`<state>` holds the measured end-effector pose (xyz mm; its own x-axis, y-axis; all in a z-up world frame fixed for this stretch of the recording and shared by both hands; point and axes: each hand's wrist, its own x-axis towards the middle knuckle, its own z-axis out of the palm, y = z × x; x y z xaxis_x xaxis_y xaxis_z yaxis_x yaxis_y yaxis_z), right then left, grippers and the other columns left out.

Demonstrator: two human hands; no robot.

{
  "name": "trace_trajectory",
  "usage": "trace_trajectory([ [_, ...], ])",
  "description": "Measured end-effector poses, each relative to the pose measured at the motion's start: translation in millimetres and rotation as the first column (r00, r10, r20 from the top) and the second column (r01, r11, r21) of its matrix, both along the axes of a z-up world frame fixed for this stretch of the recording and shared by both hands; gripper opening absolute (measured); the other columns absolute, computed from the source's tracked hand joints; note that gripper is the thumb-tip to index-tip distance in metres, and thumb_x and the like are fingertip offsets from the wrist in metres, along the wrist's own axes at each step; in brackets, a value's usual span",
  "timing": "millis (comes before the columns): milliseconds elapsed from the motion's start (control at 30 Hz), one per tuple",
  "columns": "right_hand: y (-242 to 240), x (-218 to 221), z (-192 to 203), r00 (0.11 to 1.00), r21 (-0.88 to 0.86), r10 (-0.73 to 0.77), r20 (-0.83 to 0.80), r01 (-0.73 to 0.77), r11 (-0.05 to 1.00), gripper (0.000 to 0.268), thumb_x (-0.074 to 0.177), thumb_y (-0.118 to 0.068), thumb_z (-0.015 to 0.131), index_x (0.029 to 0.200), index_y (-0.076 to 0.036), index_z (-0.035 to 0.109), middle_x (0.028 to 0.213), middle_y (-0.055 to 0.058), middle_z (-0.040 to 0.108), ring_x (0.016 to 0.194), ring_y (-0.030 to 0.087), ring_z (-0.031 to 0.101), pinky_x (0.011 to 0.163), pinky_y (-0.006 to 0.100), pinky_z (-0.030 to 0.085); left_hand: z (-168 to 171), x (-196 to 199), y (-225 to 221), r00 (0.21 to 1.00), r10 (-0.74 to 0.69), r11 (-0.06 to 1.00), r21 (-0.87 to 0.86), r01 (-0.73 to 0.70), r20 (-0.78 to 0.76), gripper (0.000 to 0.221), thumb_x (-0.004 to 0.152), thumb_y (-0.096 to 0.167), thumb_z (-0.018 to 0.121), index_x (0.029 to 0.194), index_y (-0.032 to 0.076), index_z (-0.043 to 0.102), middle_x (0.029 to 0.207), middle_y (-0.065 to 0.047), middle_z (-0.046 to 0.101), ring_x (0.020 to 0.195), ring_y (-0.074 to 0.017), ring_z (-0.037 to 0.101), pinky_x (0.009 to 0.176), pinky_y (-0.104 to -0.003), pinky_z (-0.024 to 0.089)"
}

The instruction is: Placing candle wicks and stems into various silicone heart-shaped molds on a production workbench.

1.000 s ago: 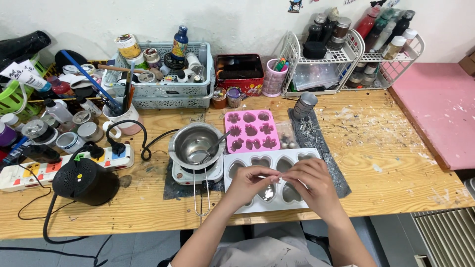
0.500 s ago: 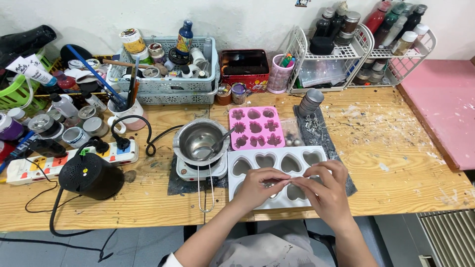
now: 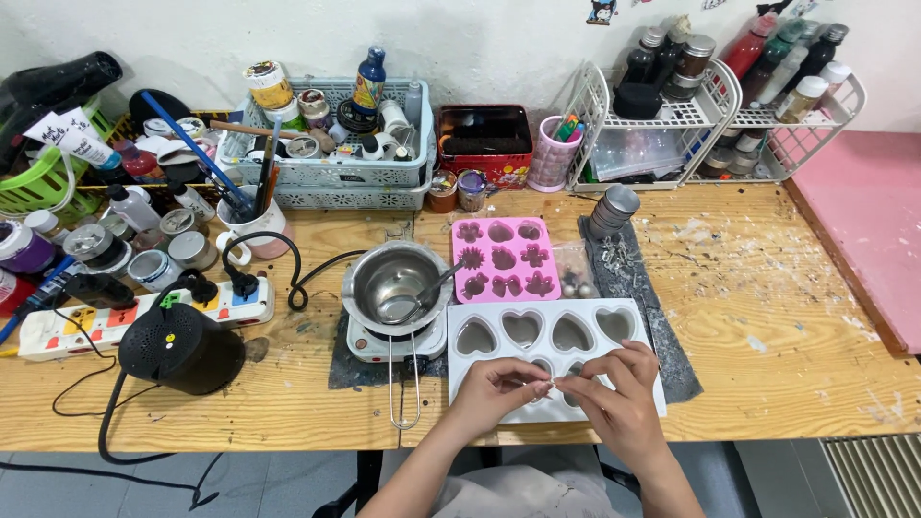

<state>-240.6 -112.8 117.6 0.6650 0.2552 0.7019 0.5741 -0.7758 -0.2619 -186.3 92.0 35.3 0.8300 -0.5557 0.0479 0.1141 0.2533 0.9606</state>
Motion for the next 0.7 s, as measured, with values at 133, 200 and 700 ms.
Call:
trace_trajectory([
  [133, 2, 3, 1, 1.000, 0.005, 0.003, -0.005, -0.003, 1.000, 0.032, 0.068, -0.012, 0.082, 0.097, -0.025, 0.078, 0.089, -0.005, 0.060, 0.097, 0.020, 0.052, 0.105, 0.049, 0.036, 6, 3, 3, 0.999, 0.000, 1.000, 0.001, 0.000, -0.039, 0.020, 0.095, 0.009, 0.073, 0.112, -0.003, 0.074, 0.101, -0.008, 0.078, 0.094, -0.0120, 0.075, 0.085, -0.025, 0.061],
  [200, 0, 6, 2, 1.000, 0.013, -0.009, -0.019, 0.009, 1.000, 0.032, 0.068, -0.010, 0.081, 0.097, -0.024, 0.079, 0.089, -0.006, 0.061, 0.098, 0.020, 0.052, 0.106, 0.049, 0.036, 7, 8, 2, 0.996, -0.039, 0.999, -0.018, 0.037, -0.075, 0.021, 0.095, 0.008, 0.072, 0.114, -0.002, 0.073, 0.102, -0.008, 0.077, 0.095, -0.0119, 0.074, 0.086, -0.025, 0.060],
  [700, -5, 29, 3, 0.992, -0.027, -0.115, 0.048, 0.117, 0.993, 0.023, 0.073, -0.016, 0.083, 0.095, -0.020, 0.077, 0.093, -0.003, 0.062, 0.098, 0.023, 0.052, 0.102, 0.049, 0.036, 32, 51, -4, 0.995, -0.092, 0.995, 0.047, 0.089, 0.046, 0.021, 0.096, 0.010, 0.072, 0.113, -0.003, 0.074, 0.100, -0.007, 0.076, 0.093, -0.0100, 0.074, 0.084, -0.025, 0.059],
])
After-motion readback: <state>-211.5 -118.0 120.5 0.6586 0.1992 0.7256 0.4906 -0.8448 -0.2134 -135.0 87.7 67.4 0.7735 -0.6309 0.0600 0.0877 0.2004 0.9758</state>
